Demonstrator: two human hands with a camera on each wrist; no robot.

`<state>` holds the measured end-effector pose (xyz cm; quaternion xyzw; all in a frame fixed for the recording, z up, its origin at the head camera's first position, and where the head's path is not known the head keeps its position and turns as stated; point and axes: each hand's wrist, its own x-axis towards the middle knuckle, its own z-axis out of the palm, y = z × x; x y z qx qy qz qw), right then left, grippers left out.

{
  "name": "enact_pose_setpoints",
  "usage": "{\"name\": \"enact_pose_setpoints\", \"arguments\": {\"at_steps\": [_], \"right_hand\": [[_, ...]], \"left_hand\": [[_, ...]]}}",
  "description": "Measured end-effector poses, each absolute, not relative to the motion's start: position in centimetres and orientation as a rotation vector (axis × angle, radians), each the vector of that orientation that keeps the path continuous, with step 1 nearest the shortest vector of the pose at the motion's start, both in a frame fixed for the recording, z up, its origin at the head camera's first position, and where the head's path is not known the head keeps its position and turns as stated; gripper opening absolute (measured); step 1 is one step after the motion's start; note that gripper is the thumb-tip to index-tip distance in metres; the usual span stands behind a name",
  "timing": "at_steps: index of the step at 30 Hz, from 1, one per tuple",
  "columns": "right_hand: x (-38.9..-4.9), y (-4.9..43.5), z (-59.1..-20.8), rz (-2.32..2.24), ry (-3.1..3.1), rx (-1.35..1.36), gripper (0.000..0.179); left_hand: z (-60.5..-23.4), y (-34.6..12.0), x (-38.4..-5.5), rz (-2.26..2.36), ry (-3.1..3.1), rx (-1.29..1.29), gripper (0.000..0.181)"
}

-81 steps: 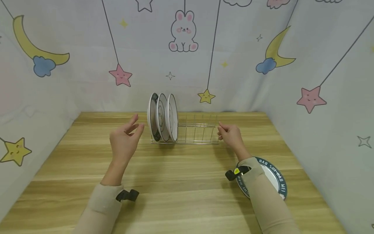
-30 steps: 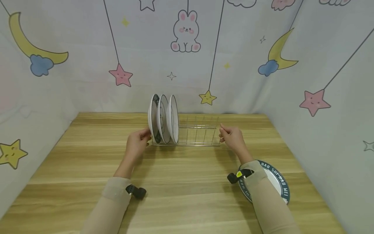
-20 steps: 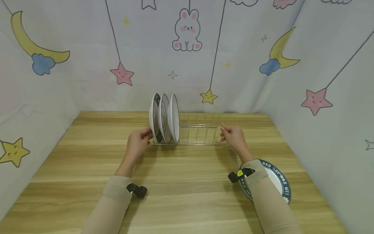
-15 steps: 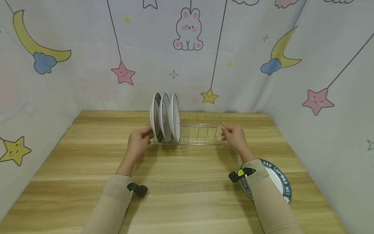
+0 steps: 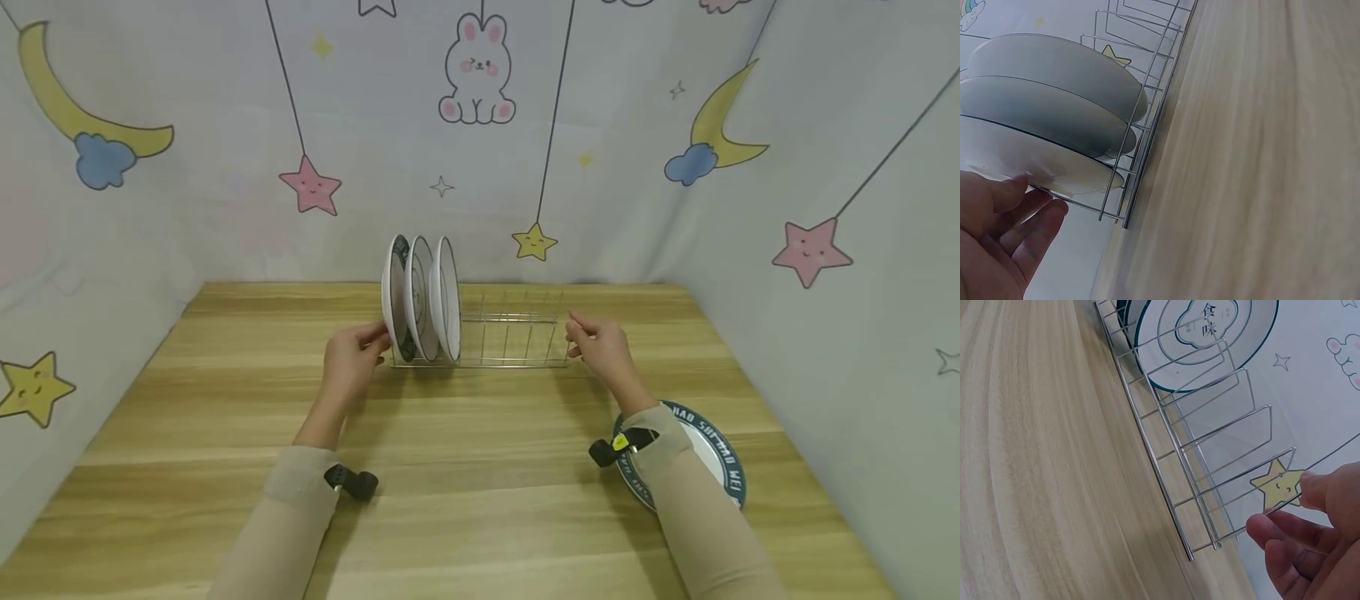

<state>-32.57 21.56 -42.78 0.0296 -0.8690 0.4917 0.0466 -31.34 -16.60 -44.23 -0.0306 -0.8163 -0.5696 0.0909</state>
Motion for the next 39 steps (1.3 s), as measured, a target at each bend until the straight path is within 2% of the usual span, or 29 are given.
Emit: {"name": "enact_pose_setpoints", "arguments": {"at_steps": [12,29,39], "right_hand": [[-30.9,22.8,-42.1,1.401,-2.635,0.135,0.043],[-26.2,26.8,-41.5,1.346,-2.705,0.147,0.049],[-23.6,27.6,-41.9,1.298,-2.675,0.182,0.049]], "left_hand": [[-44.2,-16.6,-31.4,-1.767,-2.398,-0.083,0.029],[-44.5,-16.8,-31.5,-1.845,-2.371,-0.081,0.029],[-44.4,-16.8,-31.6,-1.884,-2.357,-0.068,0.031]]}}
